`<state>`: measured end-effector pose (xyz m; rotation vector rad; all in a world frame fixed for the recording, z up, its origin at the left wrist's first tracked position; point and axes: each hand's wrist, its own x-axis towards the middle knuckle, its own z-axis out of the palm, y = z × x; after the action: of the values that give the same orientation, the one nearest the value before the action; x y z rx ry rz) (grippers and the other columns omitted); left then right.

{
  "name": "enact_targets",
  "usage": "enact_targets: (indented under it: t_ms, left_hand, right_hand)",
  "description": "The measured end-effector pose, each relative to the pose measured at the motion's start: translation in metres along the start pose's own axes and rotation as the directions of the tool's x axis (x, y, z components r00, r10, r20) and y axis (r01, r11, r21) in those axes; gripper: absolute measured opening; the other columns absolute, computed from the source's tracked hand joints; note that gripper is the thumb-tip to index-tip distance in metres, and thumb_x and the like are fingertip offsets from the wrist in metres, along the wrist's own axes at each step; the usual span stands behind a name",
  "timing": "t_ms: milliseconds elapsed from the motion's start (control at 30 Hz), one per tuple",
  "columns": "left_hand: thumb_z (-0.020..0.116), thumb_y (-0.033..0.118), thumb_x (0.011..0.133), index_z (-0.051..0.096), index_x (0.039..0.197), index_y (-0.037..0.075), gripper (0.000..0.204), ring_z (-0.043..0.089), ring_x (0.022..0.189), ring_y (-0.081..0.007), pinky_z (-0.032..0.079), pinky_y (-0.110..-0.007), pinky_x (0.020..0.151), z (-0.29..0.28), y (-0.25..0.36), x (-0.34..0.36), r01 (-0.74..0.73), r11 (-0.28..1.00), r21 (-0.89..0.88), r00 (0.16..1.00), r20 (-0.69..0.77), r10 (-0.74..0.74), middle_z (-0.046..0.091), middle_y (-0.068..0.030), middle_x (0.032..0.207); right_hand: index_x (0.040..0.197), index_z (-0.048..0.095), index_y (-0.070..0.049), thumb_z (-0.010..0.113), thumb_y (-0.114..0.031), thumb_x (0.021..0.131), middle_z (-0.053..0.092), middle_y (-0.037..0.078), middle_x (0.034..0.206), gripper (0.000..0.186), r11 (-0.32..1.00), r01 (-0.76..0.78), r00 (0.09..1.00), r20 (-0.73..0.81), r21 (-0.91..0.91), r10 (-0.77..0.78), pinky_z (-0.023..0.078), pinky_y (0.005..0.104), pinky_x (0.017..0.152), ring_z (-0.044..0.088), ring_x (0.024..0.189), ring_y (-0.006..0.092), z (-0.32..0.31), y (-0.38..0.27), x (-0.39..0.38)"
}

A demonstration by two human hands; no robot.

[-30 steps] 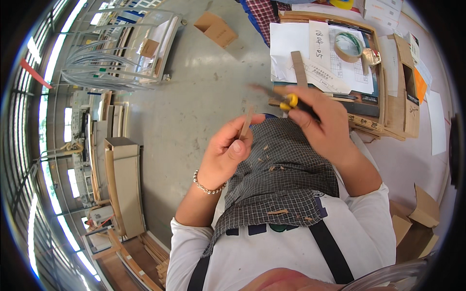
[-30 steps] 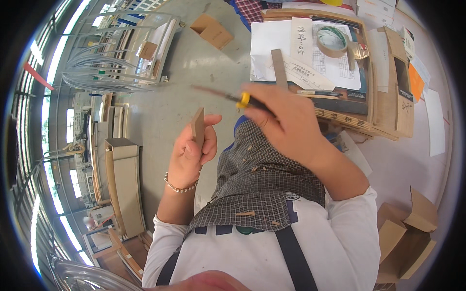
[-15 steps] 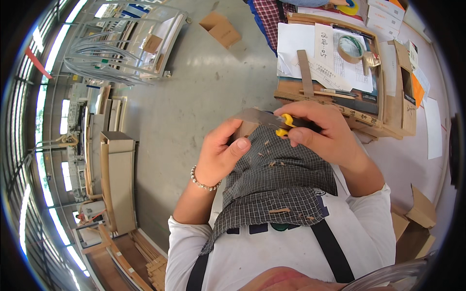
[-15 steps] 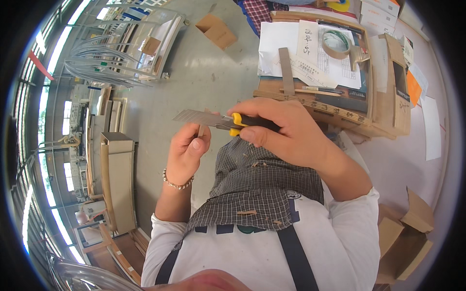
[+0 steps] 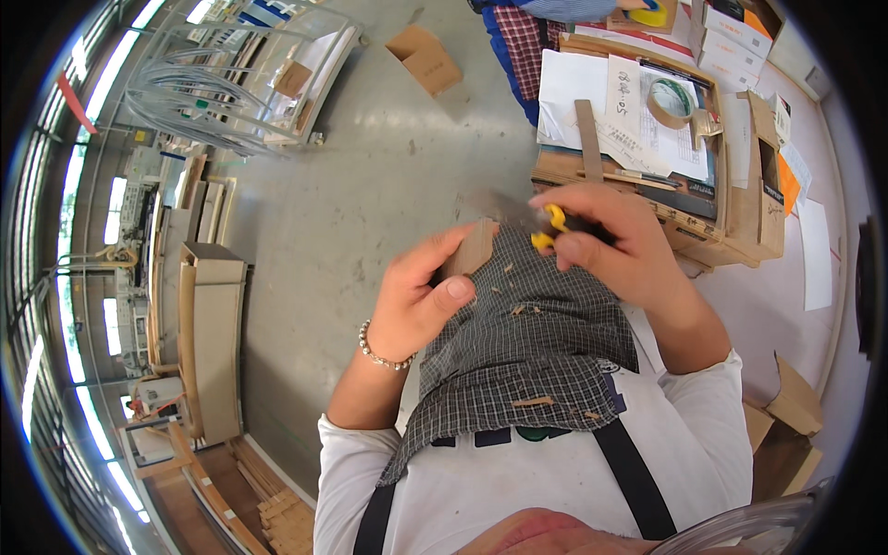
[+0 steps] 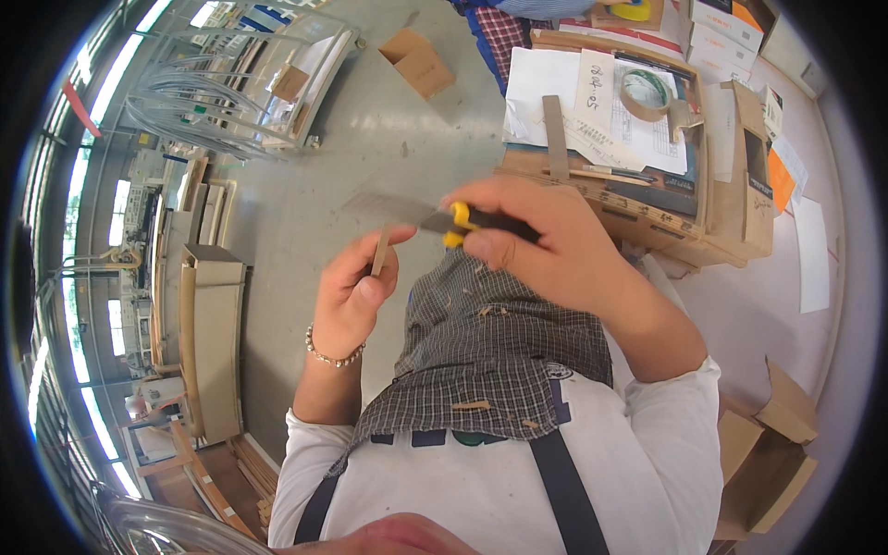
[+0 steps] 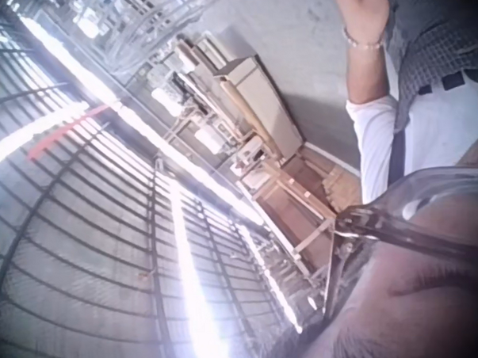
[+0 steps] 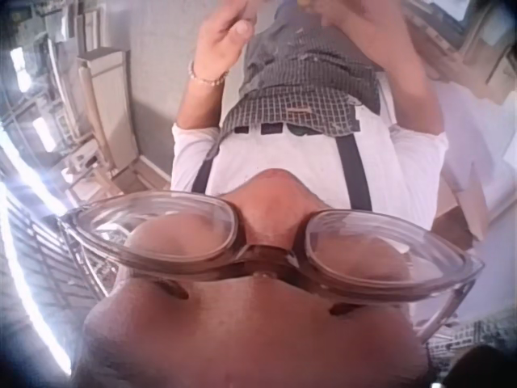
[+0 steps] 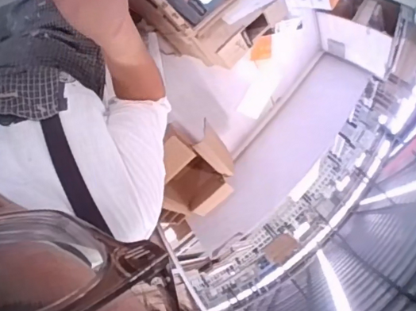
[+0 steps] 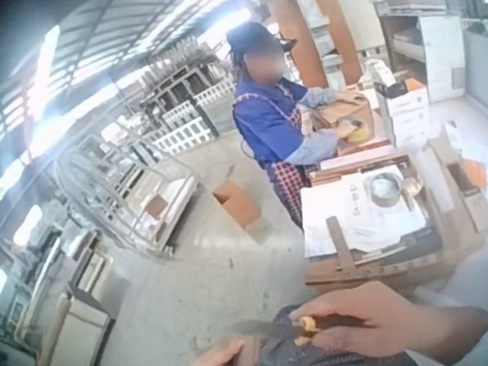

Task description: The person holds a narrow wooden strip and repeatedly shaves its edges with a yellow utility knife. The person rotates the strip to work on different sides and continues shaving along the length. A coworker is visible in the background handling cardboard boxes.

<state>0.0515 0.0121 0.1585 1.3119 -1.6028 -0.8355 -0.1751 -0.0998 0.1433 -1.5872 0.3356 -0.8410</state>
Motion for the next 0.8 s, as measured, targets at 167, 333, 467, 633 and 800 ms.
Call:
enact_targets:
  t_ms: [167, 333, 467, 633, 800]
  left_hand:
    - [0.043, 0.06, 0.095, 0.054, 0.121, -0.007, 0.072, 0.04, 0.055, -0.007, 0.035, -0.022, 0.052, 0.004, 0.008, -0.001, 0.056, 0.991, -0.123, 0.998, 0.046, -0.051, 0.045, 0.0017, 0.065]
    - [0.029, 0.061, 0.097, 0.049, 0.125, -0.008, 0.077, 0.048, 0.053, -0.0119, 0.039, -0.026, 0.051, 0.017, 0.01, -0.004, 0.218, 0.889, -0.402, 0.973, 0.017, -0.231, 0.052, -0.004, 0.065]
    - [0.028, 0.061, 0.098, 0.05, 0.123, -0.009, 0.077, 0.05, 0.055, -0.0123, 0.039, -0.026, 0.052, 0.022, 0.004, -0.005, 0.14, 0.966, -0.219, 0.97, -0.167, -0.178, 0.055, -0.0061, 0.065]
    - [0.026, 0.058, 0.099, 0.052, 0.123, -0.007, 0.074, 0.049, 0.054, -0.0087, 0.036, -0.023, 0.05, 0.024, -0.001, -0.006, 0.093, 0.983, 0.161, 0.951, -0.307, -0.04, 0.054, -0.0033, 0.063]
    - [0.026, 0.054, 0.1, 0.054, 0.122, -0.006, 0.07, 0.047, 0.053, -0.0068, 0.036, -0.022, 0.049, 0.02, -0.002, -0.003, 0.057, 0.961, 0.272, 0.95, -0.311, 0.032, 0.053, -0.0005, 0.061]
  right_hand:
    - [0.117, 0.06, -0.002, 0.063, -0.012, 0.09, 0.063, 0.003, 0.089, 0.029, 0.986, -0.155, 0.984, -0.081, 0.057, 0.159, 0.048, 0.0227, 0.064, 0.057, 0.07, 0.0077, 0.008, 0.006, 0.004]
    - [0.12, 0.058, -0.002, 0.063, -0.013, 0.091, 0.064, 0.005, 0.094, 0.031, 0.988, -0.086, 0.98, -0.17, 0.125, 0.107, 0.05, 0.025, 0.068, 0.059, 0.074, 0.0103, 0.021, 0.007, -0.004]
    - [0.119, 0.059, -0.003, 0.063, -0.015, 0.091, 0.066, 0.009, 0.097, 0.031, 0.99, 0.031, 0.985, -0.164, -0.139, -0.054, 0.051, 0.0288, 0.073, 0.062, 0.08, 0.0148, 0.043, 0.0, -0.006]
    - [0.118, 0.059, -0.004, 0.063, -0.018, 0.091, 0.066, 0.01, 0.097, 0.031, 0.99, -0.108, 0.975, -0.206, -0.096, 0.086, 0.05, 0.0291, 0.071, 0.064, 0.08, 0.0187, 0.046, 0.013, 0.002]
    - [0.117, 0.059, -0.003, 0.064, -0.019, 0.09, 0.067, 0.013, 0.097, 0.032, 0.982, 0.042, 0.978, -0.191, -0.186, -0.078, 0.051, 0.0301, 0.072, 0.066, 0.081, 0.0238, 0.047, 0.006, -0.003]
